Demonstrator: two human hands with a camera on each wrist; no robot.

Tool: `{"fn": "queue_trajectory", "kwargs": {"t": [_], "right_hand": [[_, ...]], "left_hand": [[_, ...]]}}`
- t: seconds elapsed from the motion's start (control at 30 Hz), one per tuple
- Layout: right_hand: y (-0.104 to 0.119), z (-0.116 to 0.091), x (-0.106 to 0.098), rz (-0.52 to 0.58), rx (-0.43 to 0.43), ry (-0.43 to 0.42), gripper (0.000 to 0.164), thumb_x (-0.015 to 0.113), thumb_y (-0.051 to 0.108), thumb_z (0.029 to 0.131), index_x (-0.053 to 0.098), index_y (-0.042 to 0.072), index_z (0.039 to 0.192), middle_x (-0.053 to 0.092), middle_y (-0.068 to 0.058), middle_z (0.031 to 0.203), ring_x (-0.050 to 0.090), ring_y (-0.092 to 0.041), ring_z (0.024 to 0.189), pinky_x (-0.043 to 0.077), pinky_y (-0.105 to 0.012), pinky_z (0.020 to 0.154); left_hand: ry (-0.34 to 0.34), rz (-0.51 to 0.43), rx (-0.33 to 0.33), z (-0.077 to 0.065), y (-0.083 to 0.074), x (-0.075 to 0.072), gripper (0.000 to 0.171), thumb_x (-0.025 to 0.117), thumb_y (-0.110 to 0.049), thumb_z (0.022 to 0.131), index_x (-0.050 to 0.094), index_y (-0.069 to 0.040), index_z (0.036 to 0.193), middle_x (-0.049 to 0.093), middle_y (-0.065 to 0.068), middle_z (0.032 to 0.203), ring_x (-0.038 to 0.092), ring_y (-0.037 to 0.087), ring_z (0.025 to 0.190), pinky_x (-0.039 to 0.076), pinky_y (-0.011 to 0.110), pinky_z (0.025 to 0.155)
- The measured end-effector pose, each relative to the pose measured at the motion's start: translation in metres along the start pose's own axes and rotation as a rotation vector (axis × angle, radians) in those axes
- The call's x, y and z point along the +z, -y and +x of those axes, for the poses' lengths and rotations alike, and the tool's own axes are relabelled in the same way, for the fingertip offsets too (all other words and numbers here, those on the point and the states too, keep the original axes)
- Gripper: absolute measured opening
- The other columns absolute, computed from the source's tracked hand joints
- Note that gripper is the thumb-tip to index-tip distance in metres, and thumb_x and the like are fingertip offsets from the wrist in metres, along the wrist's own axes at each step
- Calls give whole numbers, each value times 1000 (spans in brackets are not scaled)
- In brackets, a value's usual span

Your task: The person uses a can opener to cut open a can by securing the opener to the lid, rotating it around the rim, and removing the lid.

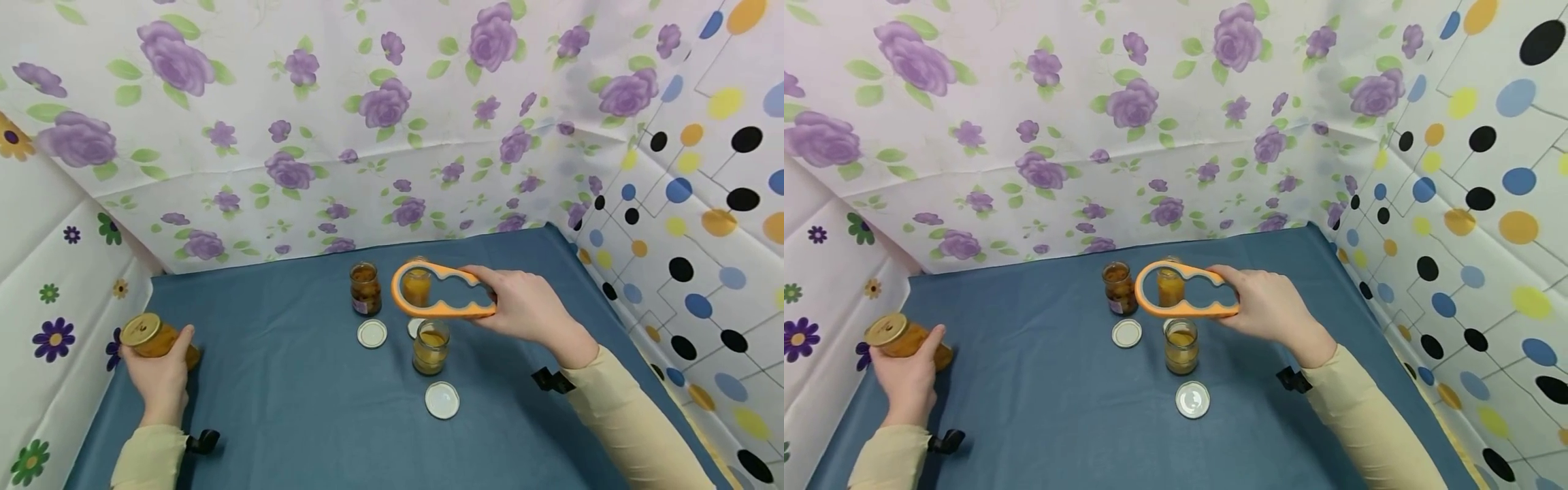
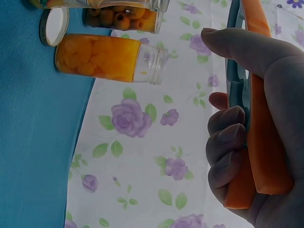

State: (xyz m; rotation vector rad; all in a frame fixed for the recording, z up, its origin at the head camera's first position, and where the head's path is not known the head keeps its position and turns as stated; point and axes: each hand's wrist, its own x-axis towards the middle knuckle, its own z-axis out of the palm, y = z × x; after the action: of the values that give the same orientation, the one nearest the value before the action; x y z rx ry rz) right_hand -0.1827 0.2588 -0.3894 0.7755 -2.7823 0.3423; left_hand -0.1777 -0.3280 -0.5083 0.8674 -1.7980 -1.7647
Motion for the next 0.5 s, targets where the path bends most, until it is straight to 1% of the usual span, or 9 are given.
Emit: {"fn": "queue_trajectory", "kwargs": {"t": [0.23, 0.5], "right_hand": [[1, 0, -1, 3, 6, -3, 74, 79, 50, 75, 50, 35, 141, 47, 13, 66, 40, -10, 50, 34, -28, 40], [1, 0, -3, 0, 9, 3, 73, 79, 49, 75, 51, 34, 141, 48, 13, 66, 40, -10, 50, 34, -28, 40]], "left_hand": [[6, 48, -12, 1, 2, -1, 95, 87, -28, 75, 30, -31, 150, 39, -8, 139, 36, 14, 130, 26, 33, 117], [-10, 63, -8, 1, 4, -1, 91, 87, -31, 75, 34, -28, 149, 43, -8, 131, 41, 12, 123, 29, 35, 115]]}}
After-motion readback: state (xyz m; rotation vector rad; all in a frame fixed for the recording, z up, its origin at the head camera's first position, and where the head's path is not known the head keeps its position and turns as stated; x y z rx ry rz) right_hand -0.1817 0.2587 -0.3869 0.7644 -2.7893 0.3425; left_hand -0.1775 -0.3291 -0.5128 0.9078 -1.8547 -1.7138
